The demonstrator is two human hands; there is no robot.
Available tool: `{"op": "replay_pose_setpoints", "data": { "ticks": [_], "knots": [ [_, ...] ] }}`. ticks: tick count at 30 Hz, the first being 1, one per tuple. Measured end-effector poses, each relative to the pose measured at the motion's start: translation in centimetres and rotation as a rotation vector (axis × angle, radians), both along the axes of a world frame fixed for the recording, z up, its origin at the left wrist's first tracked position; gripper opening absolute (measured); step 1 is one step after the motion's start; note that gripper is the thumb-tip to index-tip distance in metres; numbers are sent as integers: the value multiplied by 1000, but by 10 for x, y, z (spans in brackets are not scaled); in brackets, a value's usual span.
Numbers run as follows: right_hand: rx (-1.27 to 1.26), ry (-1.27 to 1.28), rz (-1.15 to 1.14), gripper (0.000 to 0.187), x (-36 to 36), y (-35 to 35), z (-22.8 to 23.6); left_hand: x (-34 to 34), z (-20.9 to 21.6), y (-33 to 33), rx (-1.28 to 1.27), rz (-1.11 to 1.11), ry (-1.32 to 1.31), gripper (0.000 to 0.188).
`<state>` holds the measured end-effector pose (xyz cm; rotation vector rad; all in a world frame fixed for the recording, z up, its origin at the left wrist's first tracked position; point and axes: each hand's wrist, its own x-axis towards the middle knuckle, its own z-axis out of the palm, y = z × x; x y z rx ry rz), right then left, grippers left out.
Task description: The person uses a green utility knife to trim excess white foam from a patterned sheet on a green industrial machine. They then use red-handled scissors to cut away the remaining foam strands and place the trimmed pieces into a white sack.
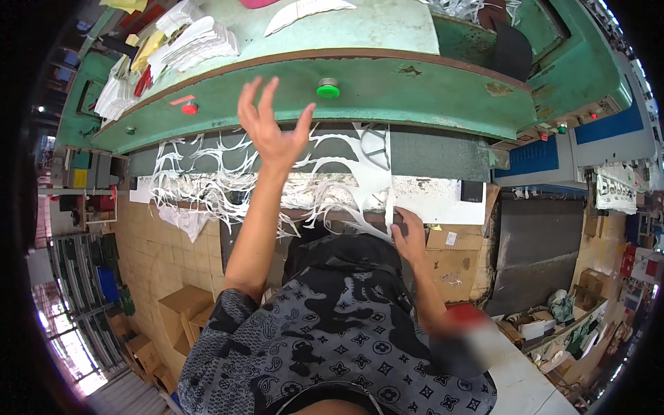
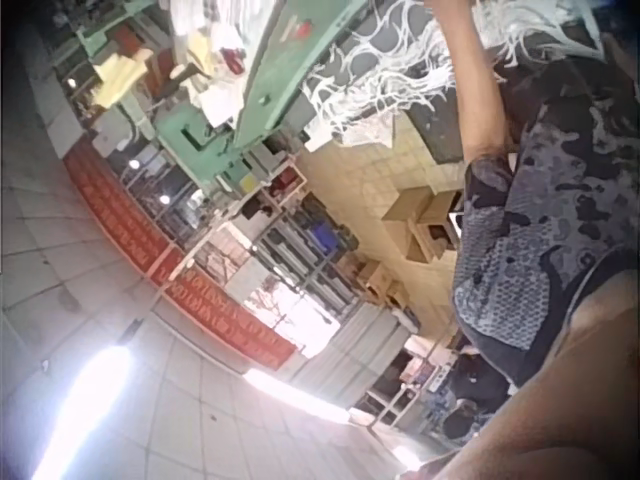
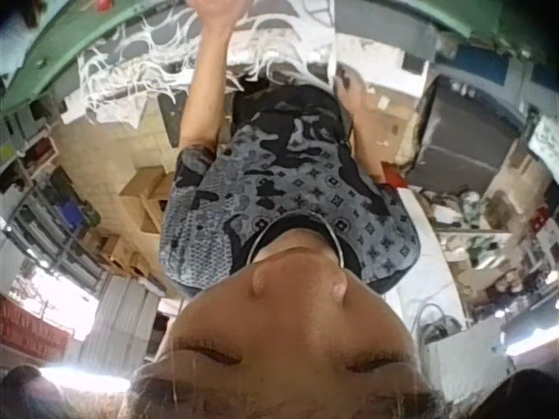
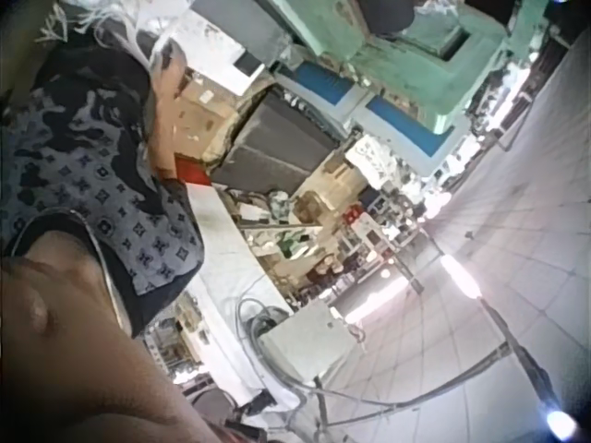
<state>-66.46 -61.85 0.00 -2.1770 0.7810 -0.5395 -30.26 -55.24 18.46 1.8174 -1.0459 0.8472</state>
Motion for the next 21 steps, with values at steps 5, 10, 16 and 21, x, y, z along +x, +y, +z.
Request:
{"op": "replay_pose_setpoints", "data": {
  "ticks": [5, 10, 16, 21],
  "knots": [
    [64, 4, -23, 45, -5, -7, -1, 4, 39, -6, 210, -82, -101, 96],
    [-139, -62, 19, 53, -6, -2, 4, -2, 42, -4, 365, -106, -112, 102],
    [-108, -145, -42, 35, -10, -21, -17, -15, 44, -4, 345, -123, -108, 102],
    [-129, -194, -80, 30, -2, -19, -12, -20, 44, 1, 359, -112, -117, 102]
  ]
}}
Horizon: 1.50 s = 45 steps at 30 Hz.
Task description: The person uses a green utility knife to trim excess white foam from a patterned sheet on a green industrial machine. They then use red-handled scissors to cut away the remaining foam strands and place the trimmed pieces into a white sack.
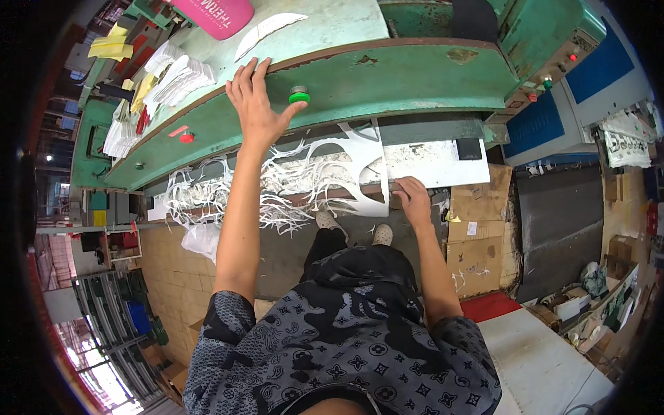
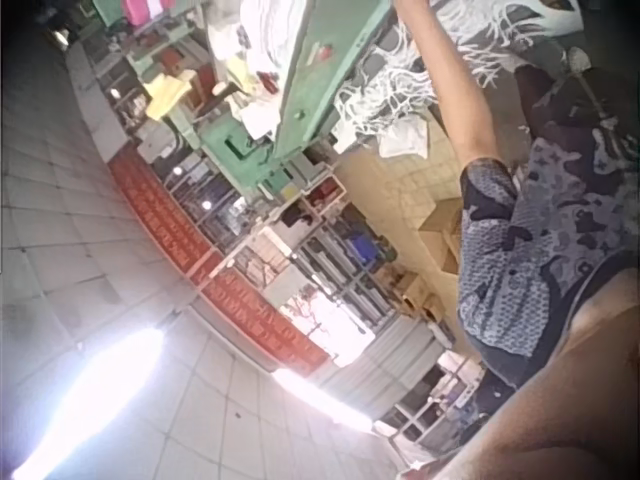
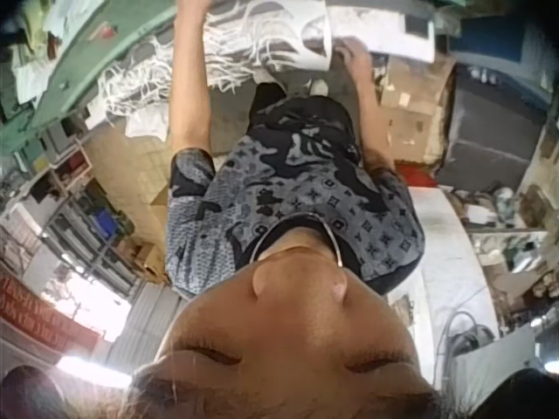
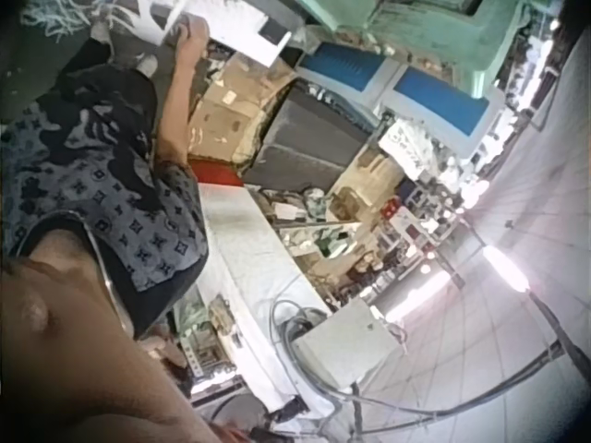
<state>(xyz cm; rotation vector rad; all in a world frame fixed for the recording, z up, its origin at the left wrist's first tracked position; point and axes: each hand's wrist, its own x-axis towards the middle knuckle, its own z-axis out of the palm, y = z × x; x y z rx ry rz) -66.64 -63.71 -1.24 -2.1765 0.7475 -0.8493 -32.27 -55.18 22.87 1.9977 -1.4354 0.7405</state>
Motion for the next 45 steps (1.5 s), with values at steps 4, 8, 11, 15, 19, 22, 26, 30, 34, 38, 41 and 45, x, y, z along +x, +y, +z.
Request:
{"op": "replay_pose_setpoints", "data": {
  "ticks": [4, 8, 11, 15, 19, 22, 26, 30, 34, 38, 41, 45],
  "knots": [
    [47, -30, -13, 29, 5, -1, -1, -2, -3, 5, -8, 0, -20, 101],
    [39, -34, -18, 30, 3, -5, -5, -8, -3, 4, -26, 49, -14, 100],
    [21, -30, -24, 29, 3, -3, -10, -10, -7, 3, -49, 83, -11, 100],
    [20, -28, -26, 29, 2, -3, -10, -13, -6, 2, -66, 57, -3, 97],
    [44, -49, -49, 31, 2, 0, -15, -16, -4, 4, -84, 33, -15, 93],
    [5, -61, -75, 33, 6, 1, -24, -8, -6, 6, -119, 62, -36, 93],
    [-5, -76, -94, 31, 12, 10, -26, -5, -8, 14, -129, 28, -29, 91],
    [1, -68, -132, 31, 9, 19, -35, 7, -25, 46, -357, 5, 104, 73],
    [-34, -107, -94, 30, 16, 23, -39, 97, -68, 126, -766, 709, 514, 65],
    [-26, -84, -93, 29, 19, 23, -38, 159, -79, 171, -554, 623, 692, 56],
    [-23, -86, -115, 30, 6, 12, -34, 124, -72, 149, -340, 696, 438, 37],
    [-35, -87, -118, 29, 9, 13, -30, 73, -52, 124, -363, 629, 191, 39]
  ]
}}
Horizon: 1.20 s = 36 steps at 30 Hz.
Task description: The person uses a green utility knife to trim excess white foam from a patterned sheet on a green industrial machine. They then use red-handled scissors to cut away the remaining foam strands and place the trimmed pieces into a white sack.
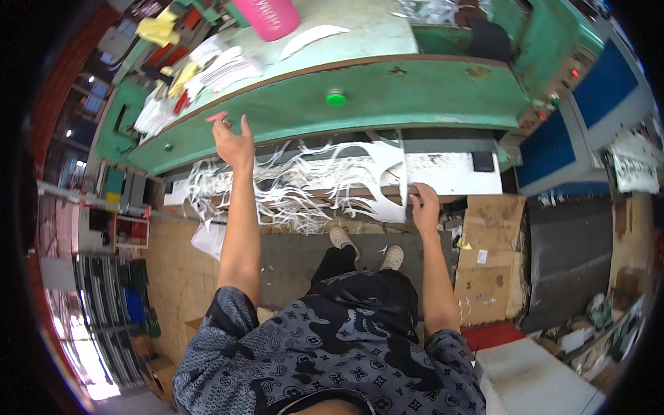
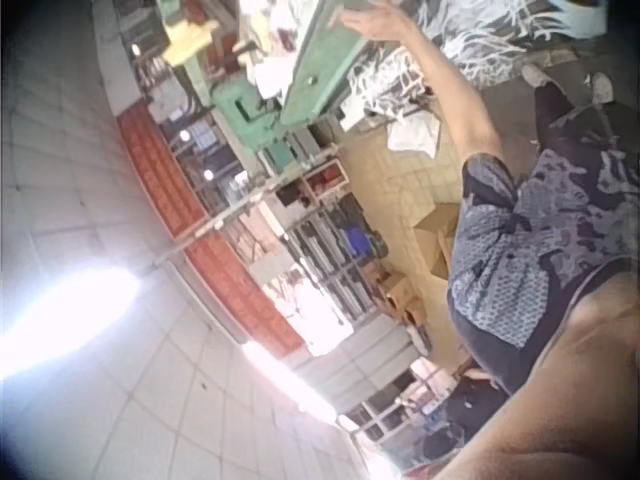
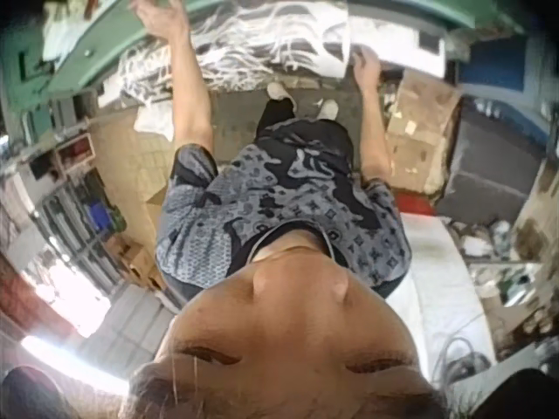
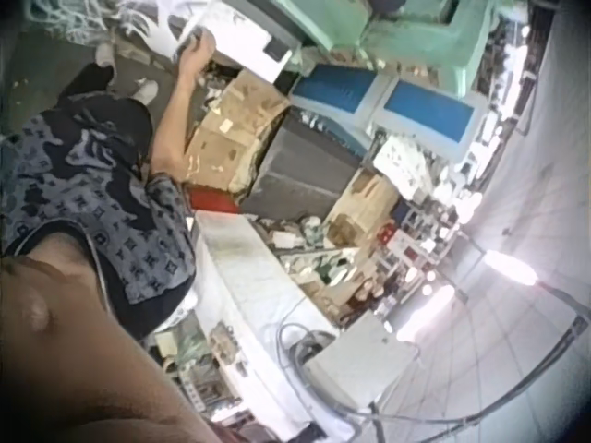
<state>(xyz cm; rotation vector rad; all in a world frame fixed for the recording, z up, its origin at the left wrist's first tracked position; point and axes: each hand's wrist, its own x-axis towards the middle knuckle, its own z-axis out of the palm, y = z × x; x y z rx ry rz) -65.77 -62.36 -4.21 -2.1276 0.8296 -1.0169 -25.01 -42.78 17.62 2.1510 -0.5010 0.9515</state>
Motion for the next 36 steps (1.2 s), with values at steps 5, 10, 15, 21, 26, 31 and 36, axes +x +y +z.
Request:
{"op": "replay_pose_setpoints", "data": {
  "ticks": [5, 10, 15, 21, 26, 31, 36],
  "knots": [
    [5, 10, 3, 30, -3, 4, 5, -78, 60, -75, 257, -584, -356, 77],
    [31, 0, 22, 32, 0, 6, 3, -73, 53, -108, 440, -571, -252, 96],
    [5, -7, 20, 34, 1, 10, 3, -74, 27, -108, 396, -609, -248, 98],
    [5, 8, -1, 37, 5, 13, 11, -75, 8, -114, 353, -613, -234, 98],
    [14, 19, 11, 42, 7, 14, 10, -73, -7, -113, 395, -622, -188, 97],
    [-16, 57, 22, 48, 5, 15, 9, -73, -12, -112, 415, -635, -151, 97],
    [-13, 84, 3, 51, 7, 17, 16, -73, -9, -109, 430, -640, -132, 98]
  ]
}}
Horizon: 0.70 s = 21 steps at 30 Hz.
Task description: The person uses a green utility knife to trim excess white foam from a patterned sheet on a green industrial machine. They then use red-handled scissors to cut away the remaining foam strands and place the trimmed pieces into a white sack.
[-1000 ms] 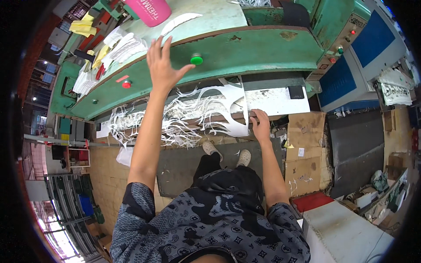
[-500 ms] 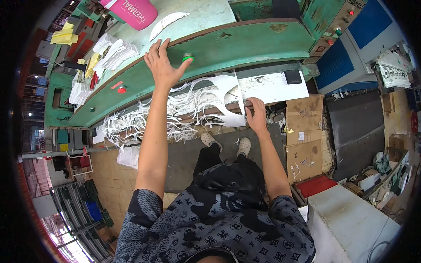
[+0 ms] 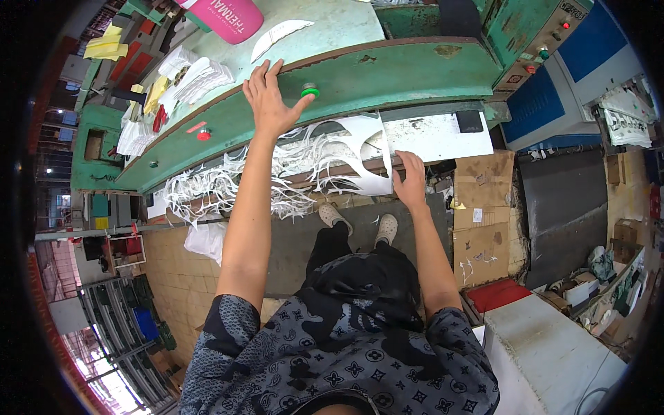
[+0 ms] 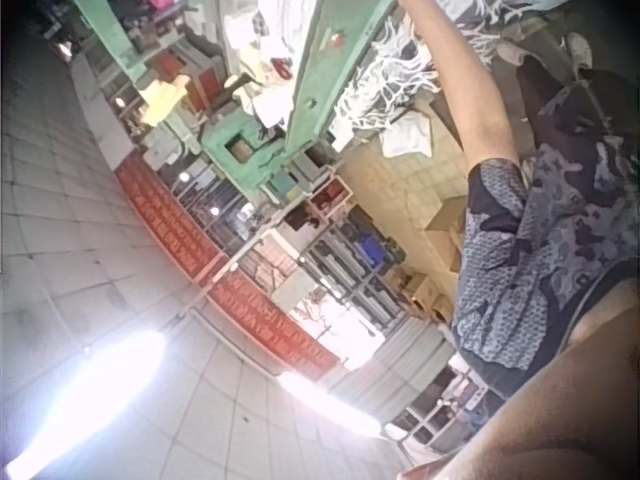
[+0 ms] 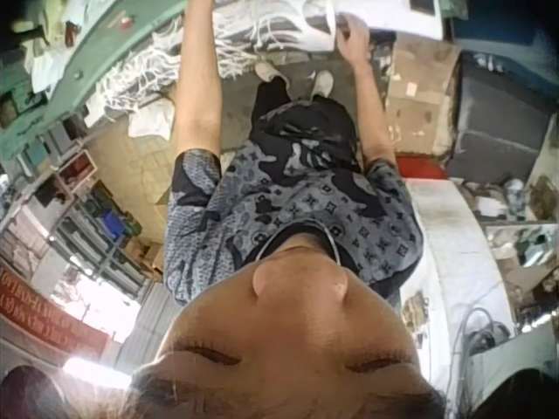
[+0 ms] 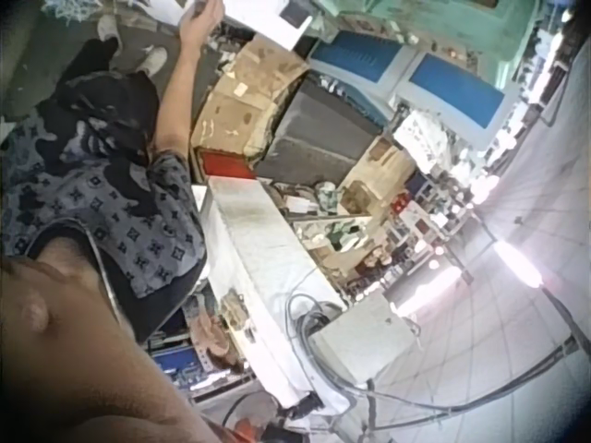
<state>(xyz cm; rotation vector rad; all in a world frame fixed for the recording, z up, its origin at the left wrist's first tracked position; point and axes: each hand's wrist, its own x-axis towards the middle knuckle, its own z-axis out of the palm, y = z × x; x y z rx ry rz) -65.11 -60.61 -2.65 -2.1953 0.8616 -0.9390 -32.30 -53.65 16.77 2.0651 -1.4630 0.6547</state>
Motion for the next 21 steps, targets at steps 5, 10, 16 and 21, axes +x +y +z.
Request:
{"op": "replay_pose_setpoints", "data": {
  "ticks": [5, 10, 16, 21],
  "knots": [
    [68, 210, 7, 51, 3, -7, 11, 0, 4, 1, 13, 1, 9, 97],
    [128, 261, -2, 42, 13, -16, 21, 1, 9, 5, 6, -7, 12, 93],
    [73, 170, 30, 39, 9, -16, 9, 7, 21, 1, -3, -15, -5, 91],
    [121, 192, 67, 36, -22, 11, 12, -6, 29, 8, -90, -50, 8, 76]
  ]
}}
